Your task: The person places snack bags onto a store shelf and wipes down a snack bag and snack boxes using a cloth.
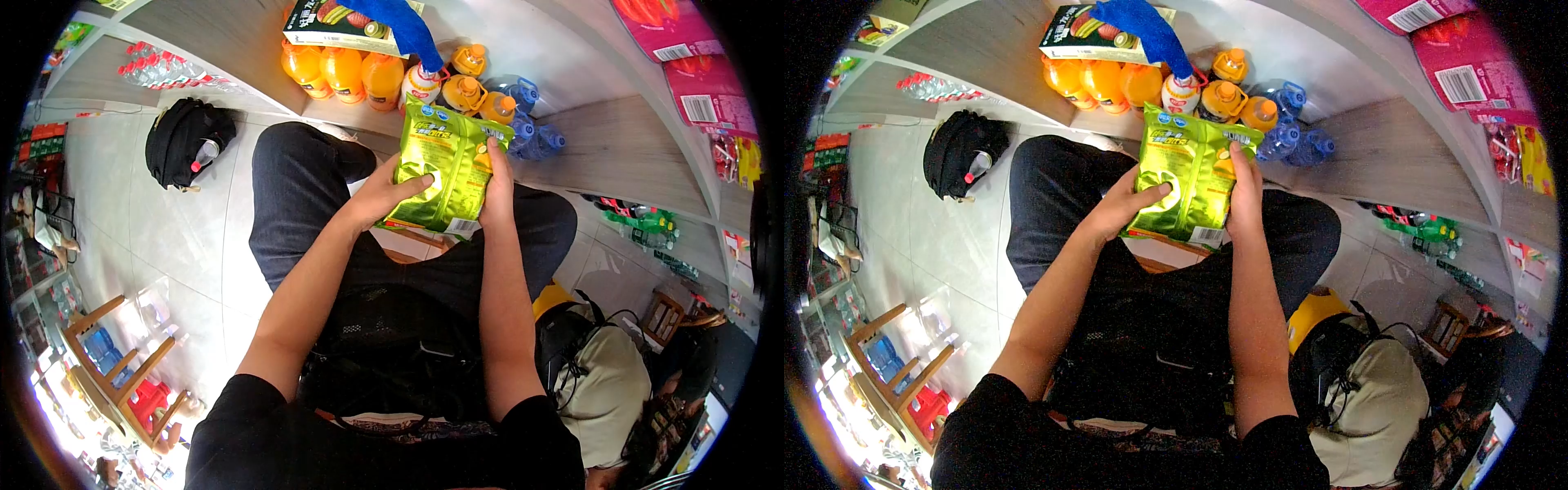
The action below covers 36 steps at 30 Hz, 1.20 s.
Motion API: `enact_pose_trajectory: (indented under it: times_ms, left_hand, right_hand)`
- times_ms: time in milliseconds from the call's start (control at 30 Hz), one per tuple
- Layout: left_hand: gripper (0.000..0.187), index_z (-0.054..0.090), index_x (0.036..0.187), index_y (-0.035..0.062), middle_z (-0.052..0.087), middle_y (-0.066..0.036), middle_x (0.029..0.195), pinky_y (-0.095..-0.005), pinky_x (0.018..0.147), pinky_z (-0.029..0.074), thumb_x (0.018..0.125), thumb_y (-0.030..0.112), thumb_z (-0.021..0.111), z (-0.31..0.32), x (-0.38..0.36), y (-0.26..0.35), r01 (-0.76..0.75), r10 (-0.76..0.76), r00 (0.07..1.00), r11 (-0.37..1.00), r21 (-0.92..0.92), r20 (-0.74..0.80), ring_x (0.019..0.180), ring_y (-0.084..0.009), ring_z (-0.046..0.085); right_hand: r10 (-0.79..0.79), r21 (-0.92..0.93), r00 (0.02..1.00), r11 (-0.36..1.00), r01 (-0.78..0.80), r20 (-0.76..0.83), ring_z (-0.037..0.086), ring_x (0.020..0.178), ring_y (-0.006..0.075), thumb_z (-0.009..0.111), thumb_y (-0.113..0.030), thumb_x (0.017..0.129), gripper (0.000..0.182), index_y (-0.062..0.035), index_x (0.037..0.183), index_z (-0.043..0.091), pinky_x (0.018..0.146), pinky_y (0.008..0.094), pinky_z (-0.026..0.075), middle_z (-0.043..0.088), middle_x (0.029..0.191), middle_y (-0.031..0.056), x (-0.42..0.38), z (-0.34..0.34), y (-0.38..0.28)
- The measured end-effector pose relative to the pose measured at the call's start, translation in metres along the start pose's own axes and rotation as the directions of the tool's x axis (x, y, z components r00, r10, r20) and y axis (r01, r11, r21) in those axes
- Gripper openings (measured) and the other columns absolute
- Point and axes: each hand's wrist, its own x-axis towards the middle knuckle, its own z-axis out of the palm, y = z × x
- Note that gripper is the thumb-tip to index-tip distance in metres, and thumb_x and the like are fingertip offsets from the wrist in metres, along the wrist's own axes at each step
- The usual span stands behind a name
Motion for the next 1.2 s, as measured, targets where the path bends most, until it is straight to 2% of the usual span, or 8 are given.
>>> enact_pose_trajectory:
  times_ms: [1200]
  left_hand:
    - [0.053,0.044,0.131,-0.0008,0.059,-0.009,0.118,-0.0306,0.092,0.045,0.089,0.021,0.066,0.0004,-0.0014,0.0011,0.007,-0.007,1.0,1.0,-0.017,-0.008,0.105,-0.016,0.057]
  right_hand:
    - [-0.004,0.005,1.0,1.0,0.004,-0.014,0.063,0.088,0.016,0.059,-0.029,0.093,0.035,-0.0007,0.112,0.056,0.076,0.0293,0.051,0.063,0.103,0.0078,-0.0011,0.001,-0.0006]
